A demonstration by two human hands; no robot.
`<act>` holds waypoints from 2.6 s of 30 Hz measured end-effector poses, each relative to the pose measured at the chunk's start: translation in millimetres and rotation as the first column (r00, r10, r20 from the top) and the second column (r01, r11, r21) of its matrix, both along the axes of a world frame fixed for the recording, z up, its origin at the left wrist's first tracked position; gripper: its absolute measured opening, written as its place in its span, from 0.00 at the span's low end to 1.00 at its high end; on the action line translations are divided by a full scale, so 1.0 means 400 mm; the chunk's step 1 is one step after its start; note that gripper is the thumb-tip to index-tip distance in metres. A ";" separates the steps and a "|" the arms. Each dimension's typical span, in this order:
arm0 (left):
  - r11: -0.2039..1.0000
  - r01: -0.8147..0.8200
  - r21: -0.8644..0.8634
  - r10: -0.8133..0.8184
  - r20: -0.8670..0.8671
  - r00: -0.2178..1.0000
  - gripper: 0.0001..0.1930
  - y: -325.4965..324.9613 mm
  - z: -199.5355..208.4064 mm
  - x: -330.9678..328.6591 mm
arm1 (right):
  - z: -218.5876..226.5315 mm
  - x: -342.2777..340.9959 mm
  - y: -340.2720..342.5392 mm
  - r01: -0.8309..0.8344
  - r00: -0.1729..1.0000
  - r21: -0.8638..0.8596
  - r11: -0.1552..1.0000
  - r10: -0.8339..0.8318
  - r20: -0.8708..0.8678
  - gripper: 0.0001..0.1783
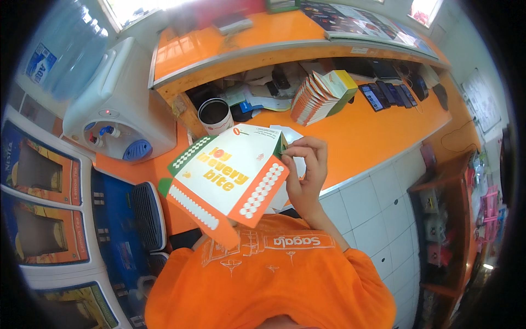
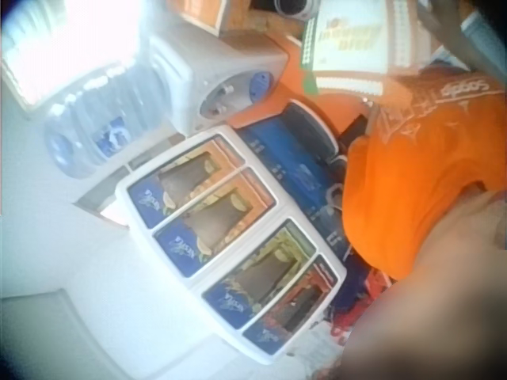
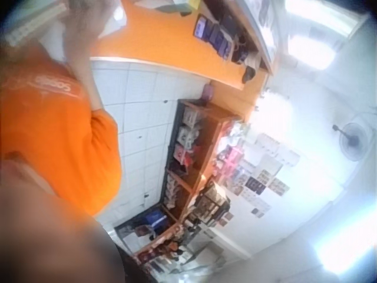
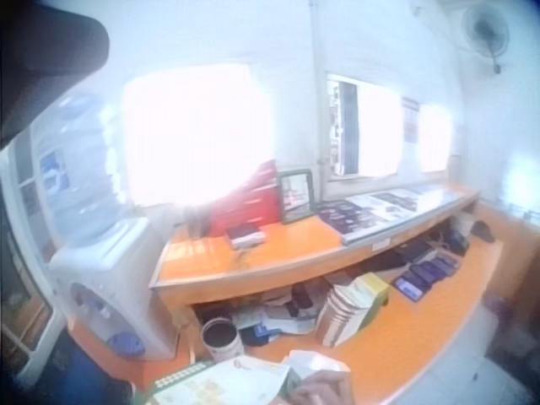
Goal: The person folds and assembles small paper boxes from flat printed sheets at a counter. They fold along creases, tuck flaps, and stack completed boxes while handling multiple units one at a time.
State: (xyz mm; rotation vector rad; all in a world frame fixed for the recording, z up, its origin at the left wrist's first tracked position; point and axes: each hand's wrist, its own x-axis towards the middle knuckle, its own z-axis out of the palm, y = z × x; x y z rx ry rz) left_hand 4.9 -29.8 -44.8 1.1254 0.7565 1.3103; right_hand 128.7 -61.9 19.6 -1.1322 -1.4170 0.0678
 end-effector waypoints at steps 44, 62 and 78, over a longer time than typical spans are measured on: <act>0.855 0.131 0.502 0.291 -0.673 0.679 0.31 0.079 0.108 -0.011 | -0.160 0.145 0.001 0.106 0.949 -0.652 0.751 0.120 0.292 0.20; 0.683 0.005 0.730 0.658 -0.618 0.430 0.33 0.115 0.039 -0.012 | -0.065 0.103 -0.002 -0.803 -0.014 0.065 0.593 0.091 -0.996 0.25; 0.524 0.222 0.822 0.618 -0.546 0.565 0.25 0.113 0.044 -0.002 | -0.042 0.123 0.030 -0.499 0.600 -0.412 0.762 -0.038 -0.799 0.13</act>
